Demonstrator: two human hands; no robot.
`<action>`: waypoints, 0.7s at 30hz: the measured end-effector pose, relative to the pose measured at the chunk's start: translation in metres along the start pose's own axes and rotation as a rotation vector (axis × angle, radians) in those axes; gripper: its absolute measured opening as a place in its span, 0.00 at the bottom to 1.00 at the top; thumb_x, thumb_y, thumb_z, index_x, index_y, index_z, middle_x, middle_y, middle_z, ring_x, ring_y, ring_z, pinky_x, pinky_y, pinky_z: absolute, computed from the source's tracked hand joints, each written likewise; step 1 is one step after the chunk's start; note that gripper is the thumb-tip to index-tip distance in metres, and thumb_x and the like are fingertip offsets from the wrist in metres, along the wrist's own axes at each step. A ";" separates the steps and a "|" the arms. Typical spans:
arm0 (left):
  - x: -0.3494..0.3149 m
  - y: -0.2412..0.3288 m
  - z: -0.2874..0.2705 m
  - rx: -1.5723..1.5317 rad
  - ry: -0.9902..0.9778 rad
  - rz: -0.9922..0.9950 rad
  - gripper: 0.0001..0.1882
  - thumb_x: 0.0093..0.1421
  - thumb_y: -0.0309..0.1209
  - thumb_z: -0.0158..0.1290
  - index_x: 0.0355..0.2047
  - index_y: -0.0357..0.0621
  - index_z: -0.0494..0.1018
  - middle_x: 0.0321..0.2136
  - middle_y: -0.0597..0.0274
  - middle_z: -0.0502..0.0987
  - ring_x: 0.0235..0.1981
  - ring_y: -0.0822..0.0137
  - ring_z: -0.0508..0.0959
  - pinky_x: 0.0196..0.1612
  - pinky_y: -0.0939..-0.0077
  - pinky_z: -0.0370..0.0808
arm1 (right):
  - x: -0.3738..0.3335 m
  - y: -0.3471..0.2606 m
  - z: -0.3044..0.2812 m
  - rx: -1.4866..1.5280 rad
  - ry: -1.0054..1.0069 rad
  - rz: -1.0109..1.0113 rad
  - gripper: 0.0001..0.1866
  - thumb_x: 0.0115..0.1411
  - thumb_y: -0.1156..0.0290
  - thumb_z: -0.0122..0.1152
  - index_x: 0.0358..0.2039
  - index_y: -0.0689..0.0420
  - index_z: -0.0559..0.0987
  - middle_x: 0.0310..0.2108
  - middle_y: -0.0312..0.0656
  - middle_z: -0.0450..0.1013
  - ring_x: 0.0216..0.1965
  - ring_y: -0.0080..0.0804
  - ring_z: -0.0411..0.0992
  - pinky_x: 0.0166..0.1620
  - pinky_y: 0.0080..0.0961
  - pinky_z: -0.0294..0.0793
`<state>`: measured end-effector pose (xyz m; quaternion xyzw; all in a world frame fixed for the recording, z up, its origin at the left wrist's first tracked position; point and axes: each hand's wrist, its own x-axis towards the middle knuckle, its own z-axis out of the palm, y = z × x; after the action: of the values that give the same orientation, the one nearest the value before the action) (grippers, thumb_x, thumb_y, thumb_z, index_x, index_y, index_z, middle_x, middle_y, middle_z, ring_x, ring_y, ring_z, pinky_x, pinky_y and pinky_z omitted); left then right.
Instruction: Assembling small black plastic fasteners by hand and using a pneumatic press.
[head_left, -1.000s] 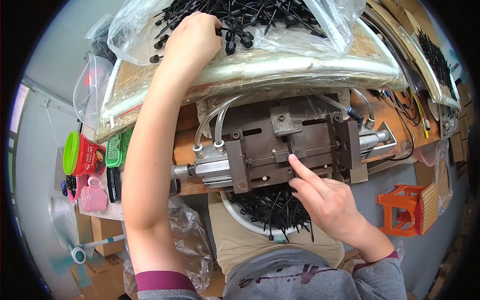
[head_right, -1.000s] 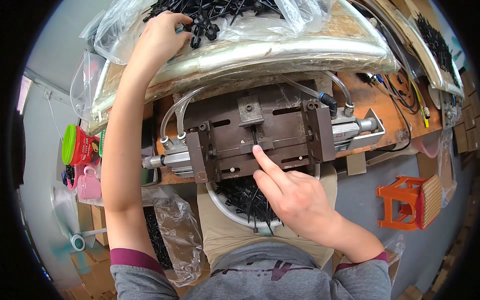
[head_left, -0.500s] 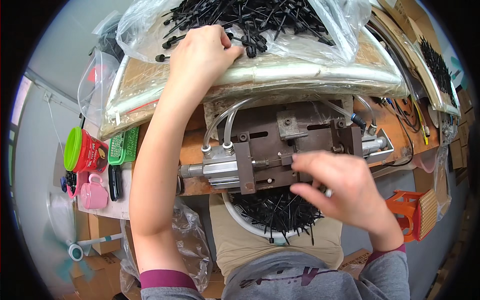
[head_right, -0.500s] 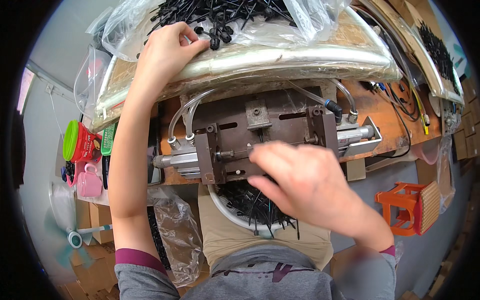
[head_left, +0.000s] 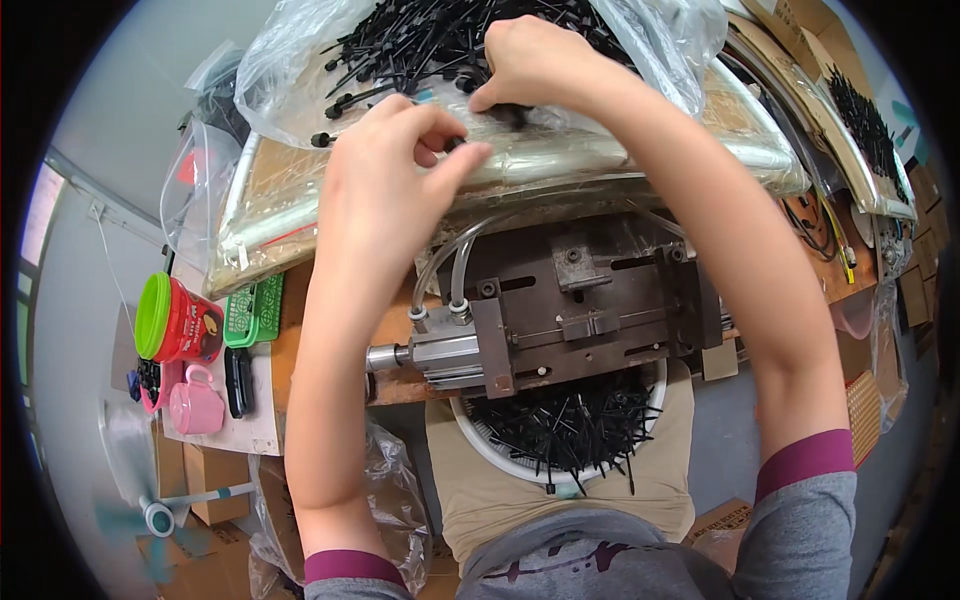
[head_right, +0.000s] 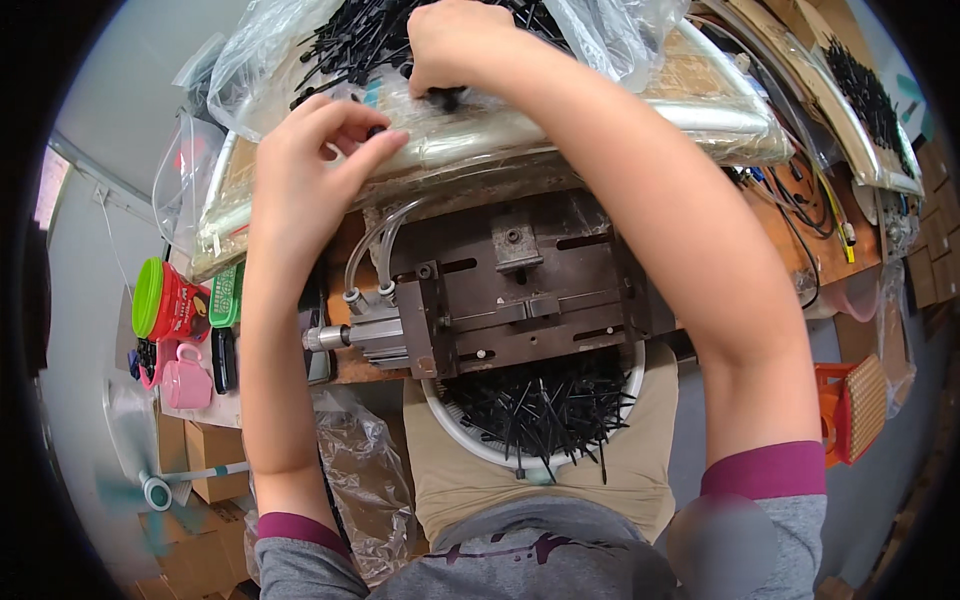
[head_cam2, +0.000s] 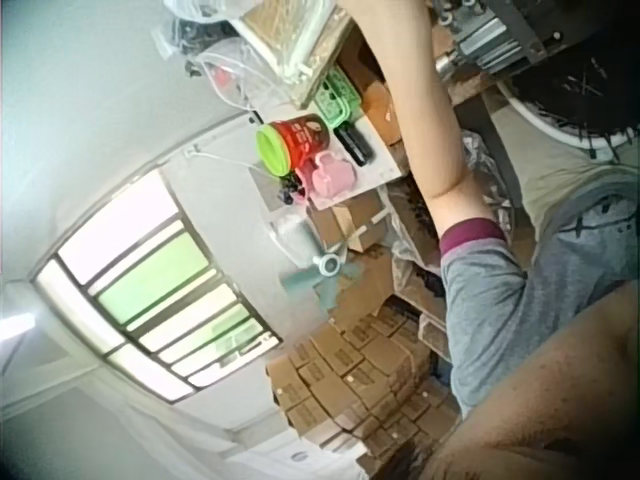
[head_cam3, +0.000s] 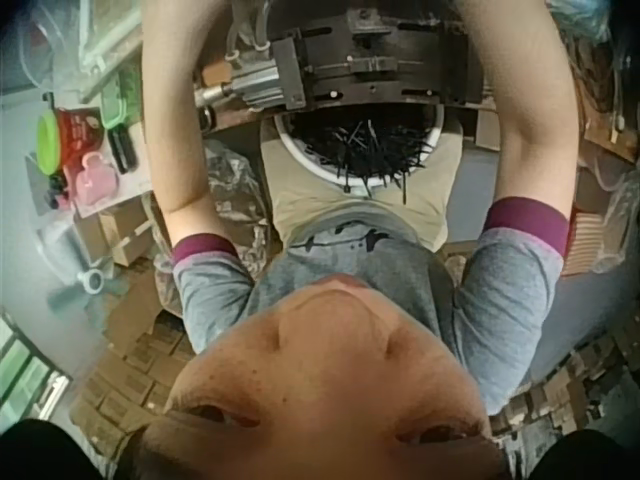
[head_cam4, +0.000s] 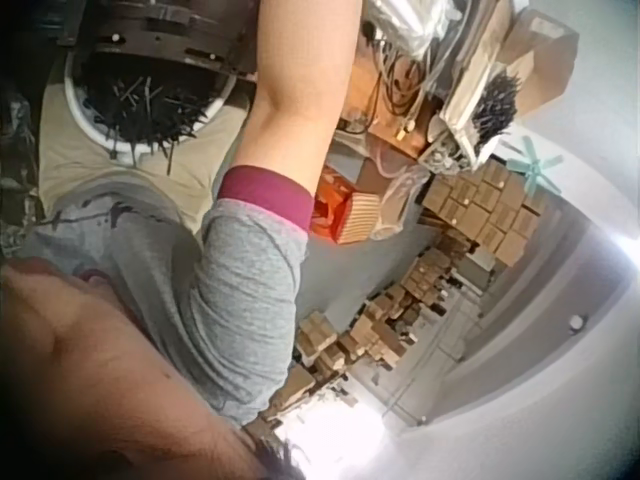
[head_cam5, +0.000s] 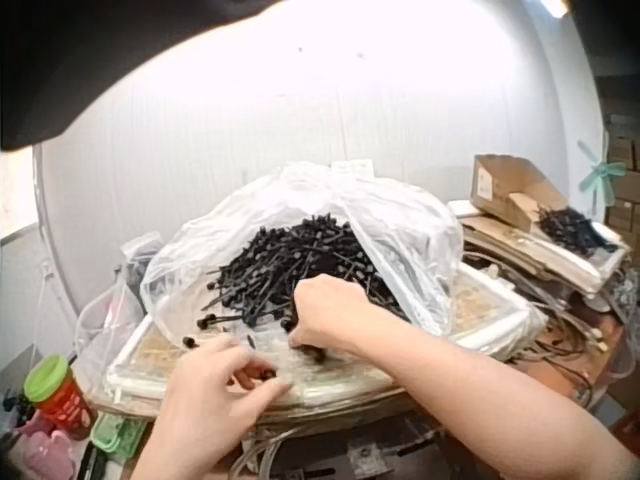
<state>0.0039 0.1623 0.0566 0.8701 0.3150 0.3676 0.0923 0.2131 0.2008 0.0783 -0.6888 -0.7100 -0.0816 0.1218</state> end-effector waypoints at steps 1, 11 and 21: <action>-0.013 0.012 -0.005 -0.041 0.046 0.060 0.10 0.53 0.32 0.67 0.32 0.38 0.82 0.28 0.59 0.77 0.29 0.67 0.78 0.34 0.72 0.74 | 0.002 0.007 0.005 0.045 -0.043 -0.051 0.27 0.40 0.51 0.78 0.32 0.62 0.86 0.32 0.52 0.81 0.31 0.44 0.81 0.37 0.39 0.79; -0.140 0.084 0.017 -0.406 -0.178 0.095 0.17 0.51 0.22 0.68 0.42 0.34 0.80 0.53 0.48 0.76 0.35 0.64 0.83 0.36 0.73 0.81 | -0.061 0.012 -0.029 -0.140 0.124 -0.394 0.17 0.44 0.71 0.74 0.36 0.62 0.82 0.38 0.43 0.77 0.43 0.42 0.77 0.45 0.37 0.76; -0.178 0.099 0.067 0.047 -0.151 0.130 0.13 0.51 0.28 0.66 0.37 0.38 0.80 0.56 0.47 0.77 0.26 0.67 0.80 0.32 0.77 0.77 | -0.066 0.011 -0.037 0.328 0.016 -0.175 0.11 0.49 0.71 0.69 0.27 0.66 0.81 0.24 0.53 0.77 0.27 0.44 0.76 0.34 0.33 0.76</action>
<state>0.0040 -0.0206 -0.0562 0.9159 0.2584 0.2988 0.0714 0.2280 0.1275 0.0946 -0.5944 -0.7701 0.0193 0.2306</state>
